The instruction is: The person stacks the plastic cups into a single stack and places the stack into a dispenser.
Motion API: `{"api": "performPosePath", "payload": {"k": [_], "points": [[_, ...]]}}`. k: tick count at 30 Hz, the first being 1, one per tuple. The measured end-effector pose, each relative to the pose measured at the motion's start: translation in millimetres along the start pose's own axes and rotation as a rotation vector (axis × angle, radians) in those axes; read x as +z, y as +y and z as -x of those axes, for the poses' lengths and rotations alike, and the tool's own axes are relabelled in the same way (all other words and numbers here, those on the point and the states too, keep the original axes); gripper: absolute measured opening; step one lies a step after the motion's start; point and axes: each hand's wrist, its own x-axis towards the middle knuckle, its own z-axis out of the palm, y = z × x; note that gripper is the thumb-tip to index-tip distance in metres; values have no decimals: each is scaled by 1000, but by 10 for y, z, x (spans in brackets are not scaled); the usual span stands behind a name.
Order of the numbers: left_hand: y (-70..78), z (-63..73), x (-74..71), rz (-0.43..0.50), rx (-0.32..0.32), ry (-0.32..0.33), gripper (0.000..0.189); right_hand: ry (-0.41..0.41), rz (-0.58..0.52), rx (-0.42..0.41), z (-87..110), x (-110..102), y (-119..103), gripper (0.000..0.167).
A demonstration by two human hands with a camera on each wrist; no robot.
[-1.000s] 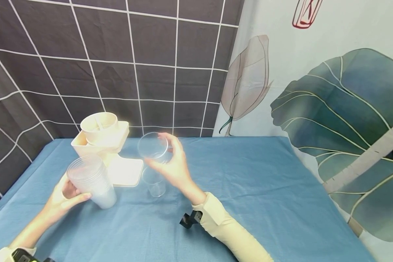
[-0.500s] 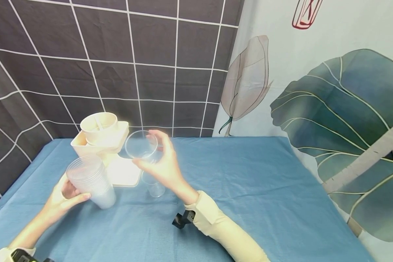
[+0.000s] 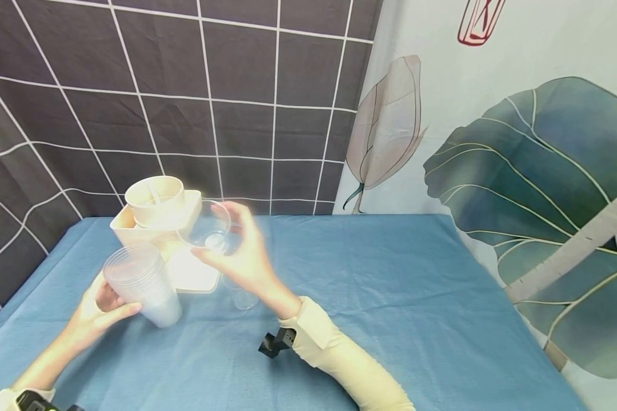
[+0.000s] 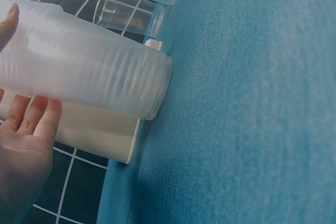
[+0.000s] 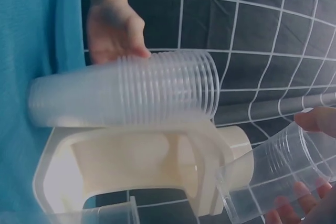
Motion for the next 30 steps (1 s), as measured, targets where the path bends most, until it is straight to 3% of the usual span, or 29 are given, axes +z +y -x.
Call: {"api": "performPosePath", "payload": {"k": [17, 30], "points": [[13, 2, 0, -13, -12, 5, 80, -32, -86, -65, -79, 133, -107, 71], [27, -8, 3, -14, -12, -4, 80, -49, -60, -138, -124, 273, -199, 69]]}}
